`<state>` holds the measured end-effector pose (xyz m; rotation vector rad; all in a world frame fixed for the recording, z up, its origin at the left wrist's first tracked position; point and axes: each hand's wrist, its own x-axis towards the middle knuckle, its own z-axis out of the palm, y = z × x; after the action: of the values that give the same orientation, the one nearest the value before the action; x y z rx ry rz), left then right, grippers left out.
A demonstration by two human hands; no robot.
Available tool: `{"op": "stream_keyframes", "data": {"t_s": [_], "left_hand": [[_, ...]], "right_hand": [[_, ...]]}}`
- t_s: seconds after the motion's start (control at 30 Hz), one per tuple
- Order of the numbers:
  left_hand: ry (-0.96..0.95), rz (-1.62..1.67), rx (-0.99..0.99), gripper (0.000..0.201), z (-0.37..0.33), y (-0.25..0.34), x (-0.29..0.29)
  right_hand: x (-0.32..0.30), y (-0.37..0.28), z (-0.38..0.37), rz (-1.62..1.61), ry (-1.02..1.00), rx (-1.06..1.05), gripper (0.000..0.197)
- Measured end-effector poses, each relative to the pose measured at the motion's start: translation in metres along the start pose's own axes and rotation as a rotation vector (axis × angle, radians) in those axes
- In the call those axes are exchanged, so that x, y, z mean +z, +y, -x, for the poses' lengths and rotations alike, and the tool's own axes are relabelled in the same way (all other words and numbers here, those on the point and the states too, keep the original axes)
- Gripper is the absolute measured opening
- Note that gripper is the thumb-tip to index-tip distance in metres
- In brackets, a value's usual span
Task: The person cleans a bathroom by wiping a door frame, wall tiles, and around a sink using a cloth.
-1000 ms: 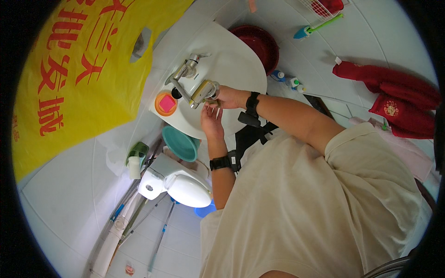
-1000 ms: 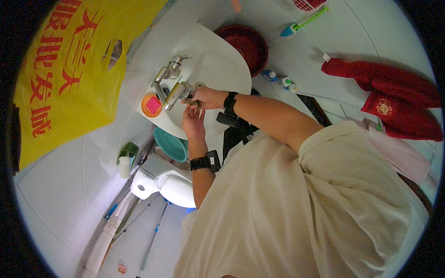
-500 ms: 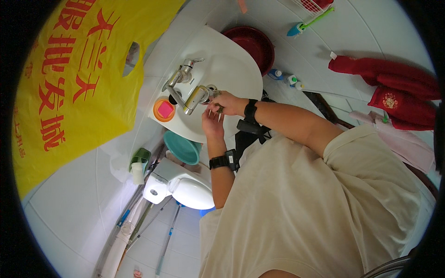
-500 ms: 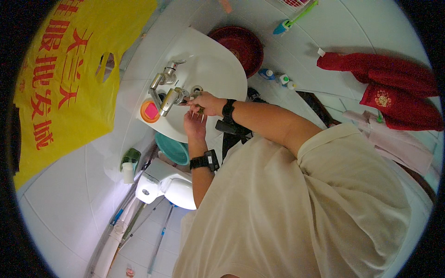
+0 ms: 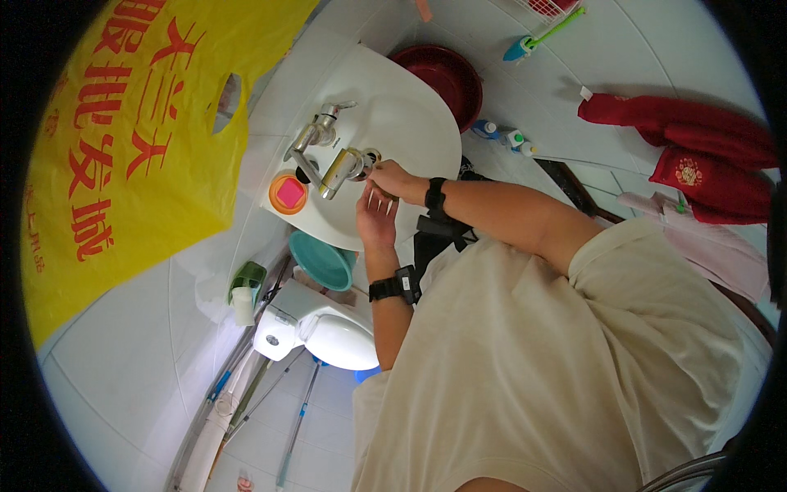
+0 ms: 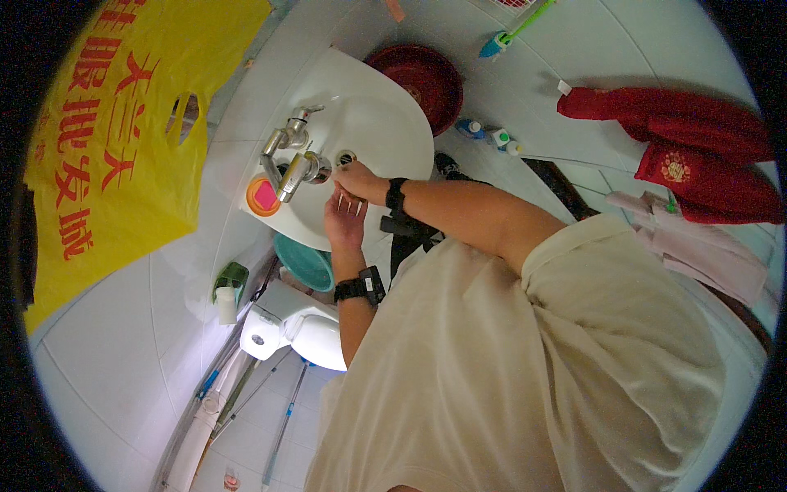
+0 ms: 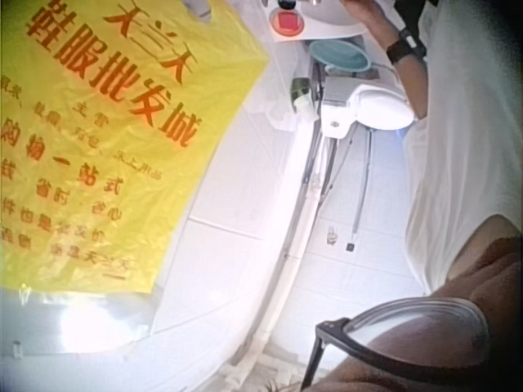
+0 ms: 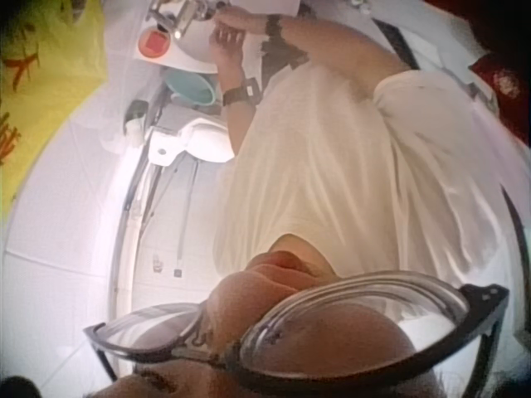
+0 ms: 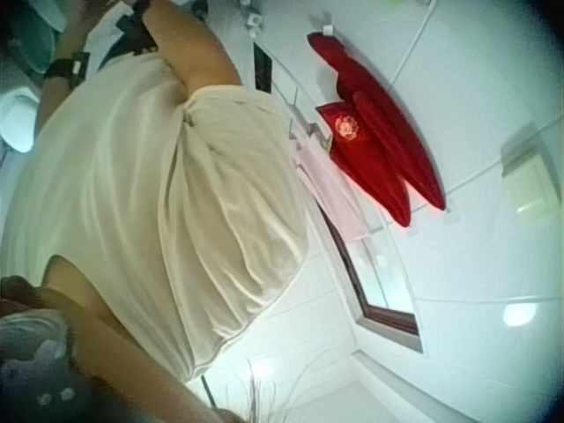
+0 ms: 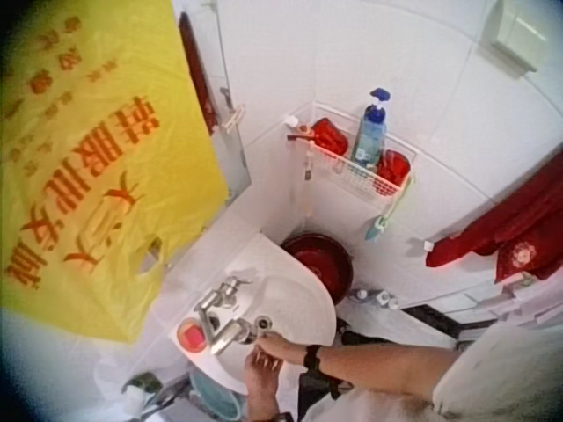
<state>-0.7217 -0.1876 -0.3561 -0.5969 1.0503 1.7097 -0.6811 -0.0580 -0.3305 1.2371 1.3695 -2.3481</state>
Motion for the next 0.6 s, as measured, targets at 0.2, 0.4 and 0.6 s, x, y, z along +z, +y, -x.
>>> {"op": "stream_keyframes", "data": {"t_s": [0.2, 0.4, 0.6], "left_hand": [[-0.090, 0.006, -0.022, 0.050, -0.005, -0.005, 0.017], [0.081, -0.138, 0.033, 0.043, -0.024, -0.005, 0.028], [0.004, 0.055, 0.036, 0.021, -0.035, 0.021, 0.028]], "right_hand": [[-0.017, 0.004, 0.015, 0.403, -0.322, -0.234, 0.054], [-0.057, -0.007, 0.012, 0.730, -0.077, -0.426, 0.048], [-0.089, -0.017, 0.010, 0.377, 0.127, -0.221, 0.030]]}}
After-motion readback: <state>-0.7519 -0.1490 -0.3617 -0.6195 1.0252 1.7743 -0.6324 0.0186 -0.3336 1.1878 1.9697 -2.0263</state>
